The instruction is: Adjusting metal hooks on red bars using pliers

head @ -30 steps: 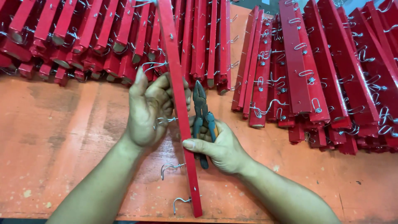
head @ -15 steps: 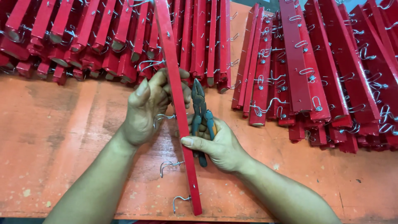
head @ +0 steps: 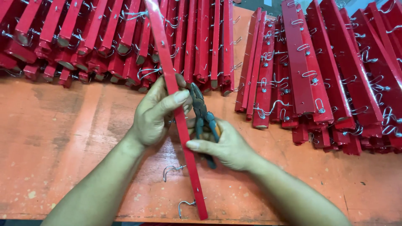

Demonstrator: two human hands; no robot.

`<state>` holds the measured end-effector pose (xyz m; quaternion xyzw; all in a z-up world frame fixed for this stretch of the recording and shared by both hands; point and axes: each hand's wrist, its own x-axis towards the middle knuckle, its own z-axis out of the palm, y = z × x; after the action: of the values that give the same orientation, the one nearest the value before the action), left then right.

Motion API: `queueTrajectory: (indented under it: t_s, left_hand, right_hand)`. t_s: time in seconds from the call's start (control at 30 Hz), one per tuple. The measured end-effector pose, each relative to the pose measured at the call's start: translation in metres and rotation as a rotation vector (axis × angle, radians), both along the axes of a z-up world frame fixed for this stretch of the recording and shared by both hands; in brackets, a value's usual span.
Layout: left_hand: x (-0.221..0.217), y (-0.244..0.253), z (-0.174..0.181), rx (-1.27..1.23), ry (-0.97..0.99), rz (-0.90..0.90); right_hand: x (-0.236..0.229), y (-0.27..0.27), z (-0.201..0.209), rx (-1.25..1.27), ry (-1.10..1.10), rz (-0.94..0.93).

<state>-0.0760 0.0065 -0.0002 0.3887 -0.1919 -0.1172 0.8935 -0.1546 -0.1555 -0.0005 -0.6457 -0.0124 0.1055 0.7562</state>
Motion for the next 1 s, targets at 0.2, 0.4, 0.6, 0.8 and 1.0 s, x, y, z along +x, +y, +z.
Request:
queueTrajectory:
  t_s: [0.2, 0.4, 0.6, 0.8, 1.0]
  left_hand:
    - [0.006, 0.0, -0.004, -0.024, -0.035, -0.036]
    - [0.013, 0.0, -0.011, -0.002, -0.1, -0.059]
    - [0.011, 0.006, -0.004, 0.109, -0.059, -0.15]
    - [0.016, 0.006, -0.005, 0.173, -0.085, -0.156]
    - [0.013, 0.005, -0.001, 0.217, -0.022, -0.158]
  right_hand:
    - [0.025, -0.059, 0.095, -0.823, -0.124, 0.467]
    - [0.032, -0.075, 0.124, -0.823, 0.167, 0.633]
    - [0.043, -0.067, 0.135, -1.21, 0.158, 0.81]
    - [0.046, -0.065, 0.135, -1.078, 0.149, 0.828]
    - [0.05, -0.061, 0.141, -1.056, 0.344, 0.787]
